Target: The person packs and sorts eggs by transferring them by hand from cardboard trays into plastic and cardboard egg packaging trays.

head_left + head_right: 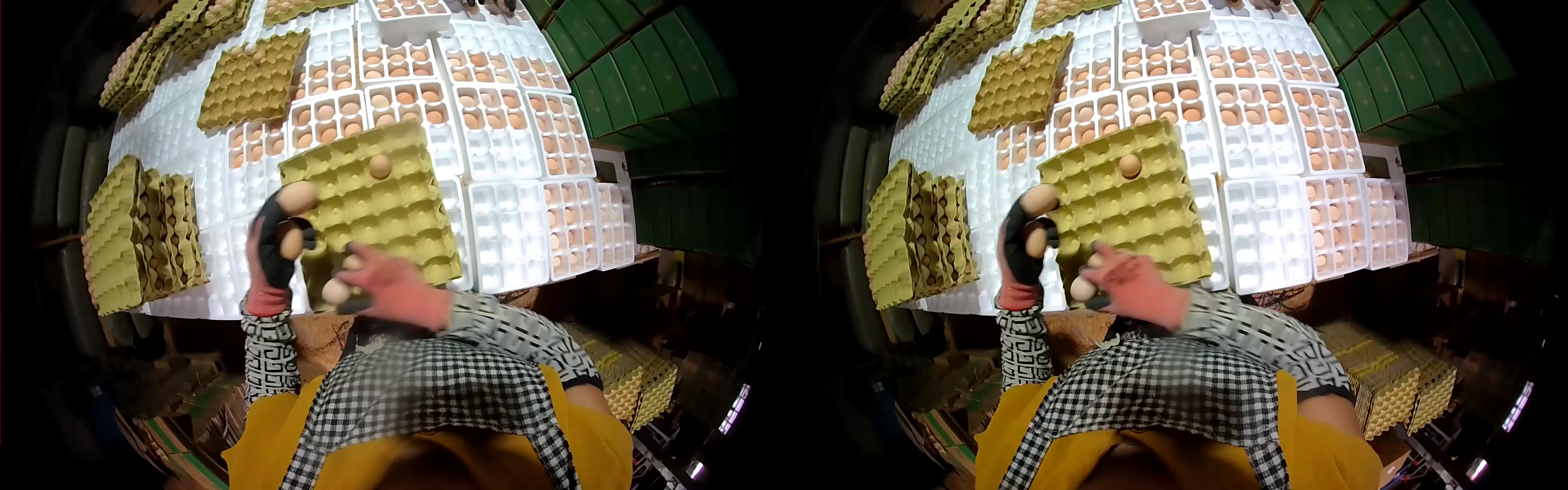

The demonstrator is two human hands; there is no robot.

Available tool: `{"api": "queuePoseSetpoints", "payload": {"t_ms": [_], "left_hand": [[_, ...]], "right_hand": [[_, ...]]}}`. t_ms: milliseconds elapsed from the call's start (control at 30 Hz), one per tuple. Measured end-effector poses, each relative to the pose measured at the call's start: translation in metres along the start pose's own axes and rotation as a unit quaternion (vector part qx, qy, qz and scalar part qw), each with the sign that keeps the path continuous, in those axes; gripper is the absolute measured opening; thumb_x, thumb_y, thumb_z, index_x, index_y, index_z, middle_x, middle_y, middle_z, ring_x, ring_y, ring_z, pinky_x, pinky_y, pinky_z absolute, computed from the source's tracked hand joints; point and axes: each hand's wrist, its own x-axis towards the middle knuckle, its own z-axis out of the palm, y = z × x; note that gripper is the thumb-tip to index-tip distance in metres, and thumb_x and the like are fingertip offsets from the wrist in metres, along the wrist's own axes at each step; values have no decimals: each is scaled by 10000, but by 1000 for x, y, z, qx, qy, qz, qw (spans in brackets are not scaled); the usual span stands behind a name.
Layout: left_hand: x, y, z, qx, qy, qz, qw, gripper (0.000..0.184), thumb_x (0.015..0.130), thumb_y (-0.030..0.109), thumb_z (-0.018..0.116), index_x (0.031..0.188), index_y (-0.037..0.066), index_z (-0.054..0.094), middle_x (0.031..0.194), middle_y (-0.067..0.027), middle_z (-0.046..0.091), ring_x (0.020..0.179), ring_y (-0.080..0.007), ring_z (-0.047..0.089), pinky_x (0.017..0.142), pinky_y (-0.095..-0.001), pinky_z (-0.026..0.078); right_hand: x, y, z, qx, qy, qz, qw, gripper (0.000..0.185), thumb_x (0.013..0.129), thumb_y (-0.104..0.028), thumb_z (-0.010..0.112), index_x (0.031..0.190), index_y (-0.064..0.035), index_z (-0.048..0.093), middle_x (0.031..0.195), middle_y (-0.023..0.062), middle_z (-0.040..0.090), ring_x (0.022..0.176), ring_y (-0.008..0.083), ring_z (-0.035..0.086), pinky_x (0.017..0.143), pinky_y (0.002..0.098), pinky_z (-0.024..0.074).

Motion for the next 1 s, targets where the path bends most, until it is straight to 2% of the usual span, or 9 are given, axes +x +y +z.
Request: {"api": "queuePoseSetpoints", "payload": {"t_ms": [100, 133, 200, 300, 400, 500, 633, 800, 1000], "left_hand": [[29, -8, 84, -31, -1, -133, 991, 335, 946, 204, 579, 1204, -6, 626, 941, -74, 680, 683, -133, 623, 620, -258, 502], [39, -12, 114, 19, -78, -171, 982, 359, 928, 215, 609, 1213, -2, 623, 953, -68, 686, 710, -116, 628, 635, -248, 500], [55, -24, 194, 162, -156, -155, 962, 406, 896, 259, 640, 1214, 7, 619, 957, -120, 700, 784, -176, 665, 694, -287, 524], [90, -111, 270, 501, -176, 84, 843, 500, 839, 357, 660, 1250, 81, 587, 1083, -187, 666, 977, -319, 657, 843, -406, 517], [119, -139, 299, 629, -258, -1, 733, 420, 842, 314, 657, 1182, 78, 589, 1109, -155, 611, 970, -320, 643, 843, -422, 513], [125, -136, 313, 565, -152, 67, 808, 383, 849, 267, 639, 1175, 72, 588, 1115, -151, 591, 952, -334, 632, 838, -431, 512], [153, -194, 308, 525, -142, 250, 801, 420, 836, 249, 621, 1223, 95, 571, 1194, -143, 553, 1191, -335, 498, 1059, -519, 335], [122, -113, 289, 539, -161, 247, 789, 525, 812, 249, 680, 1290, 80, 545, 1328, -176, 514, 1285, -362, 434, 1124, -477, 287], [63, -19, 99, 596, 155, 149, 774, 487, 761, 220, 735, 1200, 50, 615, 1193, -214, 578, 1117, -380, 542, 961, -462, 436]], "right_hand": [[-58, 86, -62, 238, 191, 140, 942, 574, 753, -314, 798, 1265, -133, 610, 1210, 152, 608, 1117, 252, 599, 987, 361, 478], [-74, 115, -85, 258, 258, 294, 884, 514, 745, -206, 800, 1215, -85, 633, 1193, 123, 615, 1101, 261, 599, 973, 364, 477], [-97, 210, -86, 173, 441, 296, 829, 523, 738, -174, 802, 1219, -70, 627, 1183, 109, 620, 1081, 260, 608, 929, 369, 488], [-78, 291, -100, 88, 413, 276, 863, 630, 742, -218, 791, 1316, -119, 552, 1254, 140, 589, 1096, 287, 612, 905, 384, 492], [-50, 315, -111, -130, 278, 333, 891, 554, 764, -281, 767, 1279, -200, 577, 1341, 149, 509, 1087, 322, 614, 887, 400, 510], [-57, 321, -118, -66, 317, 323, 889, 497, 782, -242, 748, 1239, -140, 583, 1304, 143, 515, 1098, 321, 596, 897, 405, 511], [-77, 332, -101, -66, 399, 192, 894, 428, 800, -175, 721, 1191, -58, 595, 1249, 151, 549, 1111, 362, 552, 958, 444, 452], [-85, 310, -95, -73, 422, 162, 889, 482, 768, -133, 727, 1225, -55, 596, 1214, 188, 566, 1157, 385, 512, 989, 467, 422], [-64, 189, -86, 164, 369, 82, 911, 470, 751, -100, 744, 1200, -30, 621, 1038, 170, 652, 896, 275, 668, 829, 351, 532]]}}
